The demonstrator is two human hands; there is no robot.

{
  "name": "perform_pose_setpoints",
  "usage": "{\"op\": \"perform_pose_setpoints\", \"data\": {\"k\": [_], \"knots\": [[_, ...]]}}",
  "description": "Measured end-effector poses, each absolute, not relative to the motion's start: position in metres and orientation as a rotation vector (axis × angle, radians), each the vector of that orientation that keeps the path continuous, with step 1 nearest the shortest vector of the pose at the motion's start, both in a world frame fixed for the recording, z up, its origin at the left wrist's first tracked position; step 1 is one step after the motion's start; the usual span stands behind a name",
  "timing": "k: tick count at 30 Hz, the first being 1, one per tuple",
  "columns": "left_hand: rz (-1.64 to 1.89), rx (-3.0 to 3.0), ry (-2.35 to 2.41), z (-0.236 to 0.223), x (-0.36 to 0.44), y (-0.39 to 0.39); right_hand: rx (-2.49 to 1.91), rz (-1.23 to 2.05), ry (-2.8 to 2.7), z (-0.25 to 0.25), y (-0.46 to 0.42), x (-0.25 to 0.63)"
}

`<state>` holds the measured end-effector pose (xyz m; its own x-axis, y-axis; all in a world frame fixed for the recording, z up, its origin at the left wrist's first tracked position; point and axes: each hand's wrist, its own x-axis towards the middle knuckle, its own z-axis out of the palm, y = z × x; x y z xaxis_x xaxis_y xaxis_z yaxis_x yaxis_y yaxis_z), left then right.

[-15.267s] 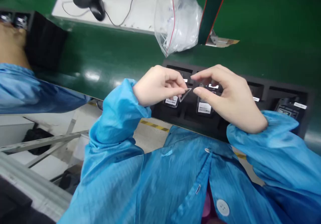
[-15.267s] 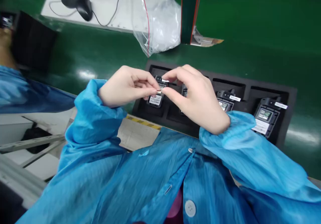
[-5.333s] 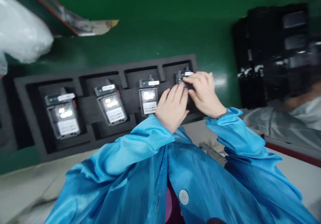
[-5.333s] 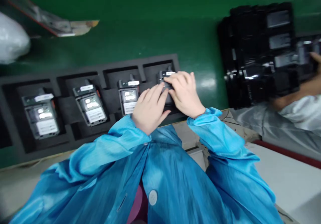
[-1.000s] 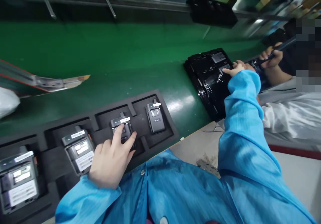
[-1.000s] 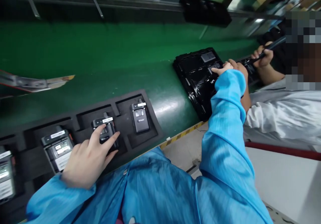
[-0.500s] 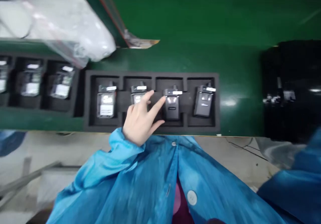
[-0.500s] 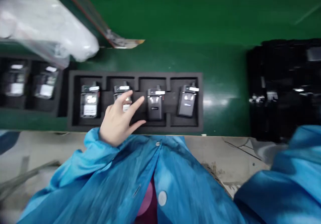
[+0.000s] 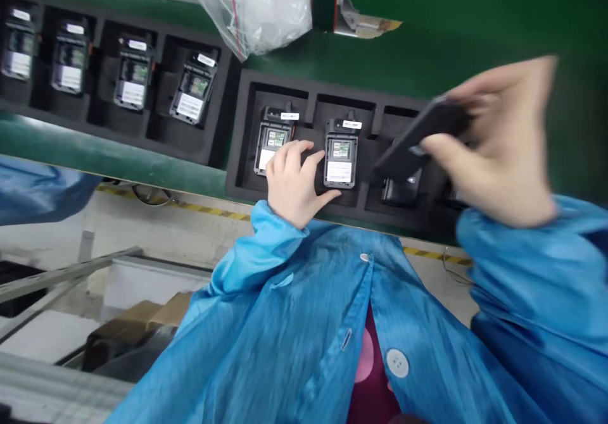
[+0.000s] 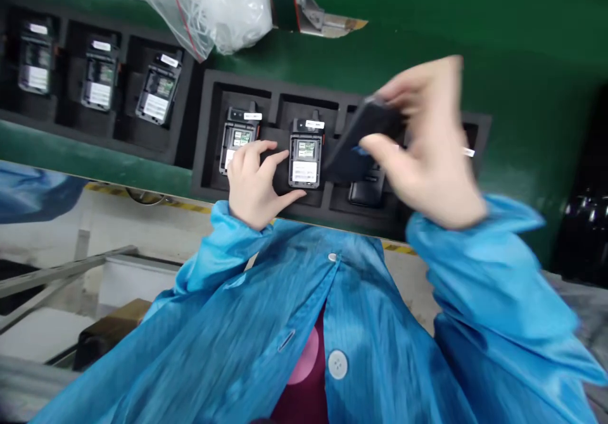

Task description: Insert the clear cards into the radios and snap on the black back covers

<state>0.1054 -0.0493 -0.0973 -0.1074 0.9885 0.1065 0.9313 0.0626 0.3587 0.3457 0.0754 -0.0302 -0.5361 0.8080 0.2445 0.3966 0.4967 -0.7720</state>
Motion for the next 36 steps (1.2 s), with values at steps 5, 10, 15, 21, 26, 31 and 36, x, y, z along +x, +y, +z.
{"op": "perform_pose_setpoints", "data": {"k": [5,10,15,21,26,31,36], "knots": [[0.592,1.942,2.134,-0.101,0.105,-0.049,-0.861,1.020,-2.396,-0.066,0.073,0.282],[0.631,1.917,2.121,-0.100,0.105,-0.050,-0.852,1.056,-2.489,-0.083,0.083,0.271],[0.659,1.900,2.102,-0.100,0.105,-0.050,-0.897,0.946,-2.614,-0.078,0.087,0.268],[0.675,1.909,2.118,-0.102,0.105,-0.050,-0.933,0.818,-2.727,-0.075,0.087,0.266],[0.664,1.915,2.128,-0.103,0.105,-0.051,-0.922,0.593,-2.812,-0.081,0.083,0.266],[0.661,1.911,2.135,-0.102,0.105,-0.051,-1.060,0.307,-2.813,-0.087,0.066,0.262],[0.644,1.909,2.139,-0.101,0.106,-0.051,-1.125,0.126,-2.791,-0.095,0.052,0.260]]}}
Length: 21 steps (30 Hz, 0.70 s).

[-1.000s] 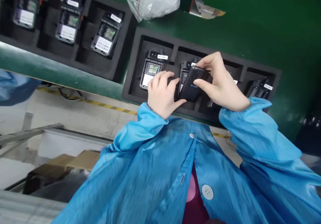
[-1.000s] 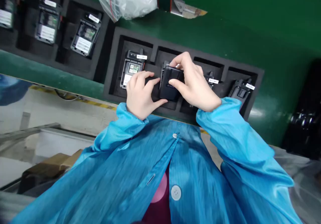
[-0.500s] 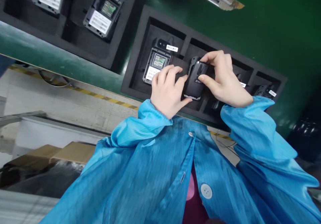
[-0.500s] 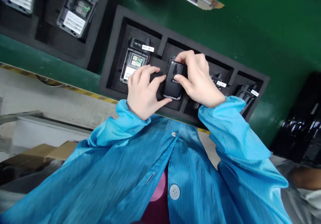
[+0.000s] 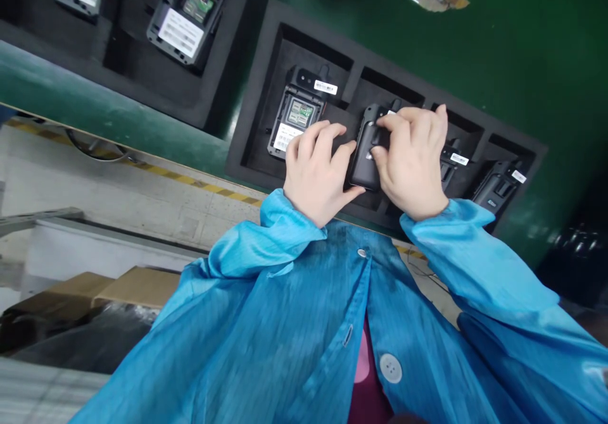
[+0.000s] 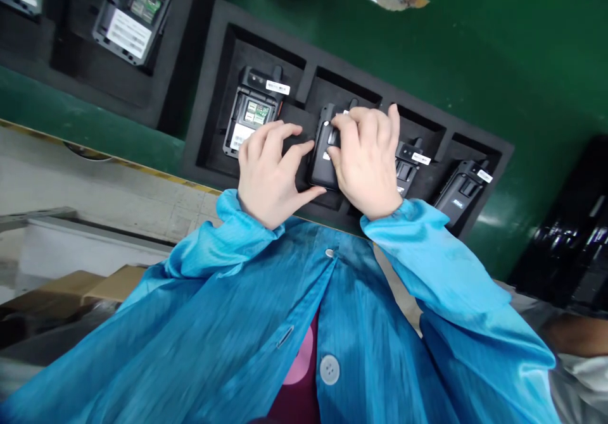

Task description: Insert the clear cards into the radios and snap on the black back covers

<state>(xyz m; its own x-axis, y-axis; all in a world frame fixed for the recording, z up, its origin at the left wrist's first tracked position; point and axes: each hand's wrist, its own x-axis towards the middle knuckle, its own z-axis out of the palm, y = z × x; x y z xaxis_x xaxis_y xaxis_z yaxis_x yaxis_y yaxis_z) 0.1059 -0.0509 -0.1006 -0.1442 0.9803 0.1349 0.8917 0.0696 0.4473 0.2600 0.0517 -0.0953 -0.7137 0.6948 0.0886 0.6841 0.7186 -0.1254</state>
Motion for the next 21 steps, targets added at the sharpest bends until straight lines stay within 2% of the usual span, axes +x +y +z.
{"op": "perform_pose_setpoints", "data": {"k": [7,13,15,19,21], "knots": [[0.602,1.900,2.137,-0.095,0.108,-0.051,-1.084,0.076,-2.777,-0.094,0.038,0.259],[0.469,2.058,1.993,-0.081,0.114,-0.042,-1.041,0.208,-2.787,-0.087,0.040,0.260],[0.367,2.119,1.934,-0.077,0.117,-0.037,-1.024,0.323,-2.794,-0.084,0.044,0.260],[0.122,2.207,1.932,-0.068,0.124,-0.031,-0.939,0.788,-2.660,-0.068,0.051,0.271],[-0.033,2.246,1.962,-0.067,0.128,-0.029,-0.854,0.882,-2.545,-0.053,0.061,0.292]]}}
